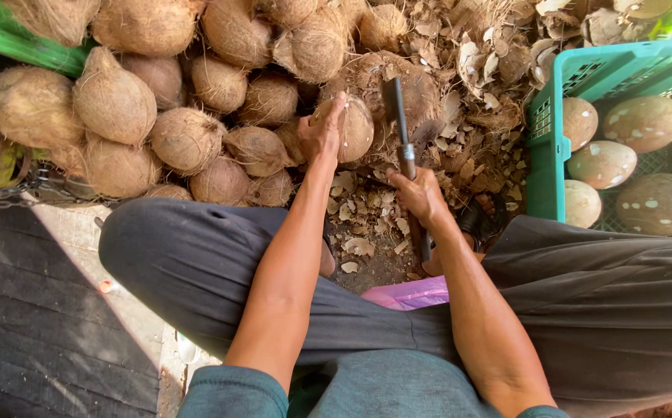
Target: The person sits on the ground beside a large pile of husked and unhusked coconuts and uses a machete to chop and trim the outer husk off coconuts one at a time, rotating each coconut between strikes and setting trimmed coconuts aside near a green crate.
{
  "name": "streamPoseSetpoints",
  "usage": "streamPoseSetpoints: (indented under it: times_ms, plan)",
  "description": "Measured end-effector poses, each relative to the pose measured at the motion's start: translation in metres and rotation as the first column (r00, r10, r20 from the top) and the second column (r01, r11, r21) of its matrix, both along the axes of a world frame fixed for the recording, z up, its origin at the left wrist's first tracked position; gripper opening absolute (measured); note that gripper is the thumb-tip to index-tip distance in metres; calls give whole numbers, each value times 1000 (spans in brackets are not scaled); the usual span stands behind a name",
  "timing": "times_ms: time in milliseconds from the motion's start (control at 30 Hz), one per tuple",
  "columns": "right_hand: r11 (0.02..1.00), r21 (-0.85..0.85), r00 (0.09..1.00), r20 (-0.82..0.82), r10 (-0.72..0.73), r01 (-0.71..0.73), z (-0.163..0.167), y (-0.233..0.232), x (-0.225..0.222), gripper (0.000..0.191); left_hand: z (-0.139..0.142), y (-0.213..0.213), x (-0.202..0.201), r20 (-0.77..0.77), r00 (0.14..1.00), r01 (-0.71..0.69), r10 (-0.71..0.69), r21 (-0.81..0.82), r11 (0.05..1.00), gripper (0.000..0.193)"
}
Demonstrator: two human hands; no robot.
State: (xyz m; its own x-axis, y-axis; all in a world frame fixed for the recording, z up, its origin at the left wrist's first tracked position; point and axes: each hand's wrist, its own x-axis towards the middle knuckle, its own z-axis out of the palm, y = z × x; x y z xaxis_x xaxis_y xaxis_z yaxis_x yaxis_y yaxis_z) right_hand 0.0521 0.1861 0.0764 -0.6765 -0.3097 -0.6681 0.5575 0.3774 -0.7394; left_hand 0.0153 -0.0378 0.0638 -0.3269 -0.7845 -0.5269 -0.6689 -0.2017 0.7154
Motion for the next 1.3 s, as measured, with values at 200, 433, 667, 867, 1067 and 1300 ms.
streamPoseSetpoints:
  times_ms: [200,433,667,867,1067,1300]
  plan:
    - [999,-48,995,-101,1,-6,8,-9,-6,35,-15,-17,4,-157,985,-53,70,110,993,95]
    - [960,82,963,29,267,-269,19,-25,-6,36,5,-57,4,-382,890,-100,250,370,924,110]
    - [837,540,836,-417,357,-88,34,11,-42,23,26,-65,1,-602,796,96,-70,11,995,97]
    - [917,67,884,-304,-356,393,55,43,-63,16,-14,-7,-2,-129,891,302,-436,-548,780,88]
    - [976,216,984,-173,37,1,33,-3,-24,15,-25,-1,-12,-61,955,251,-290,-353,901,67]
    - [977,186,967,-211,144,-105,40,-13,-11,23,-16,-6,-3,-104,981,152,-165,-120,981,64]
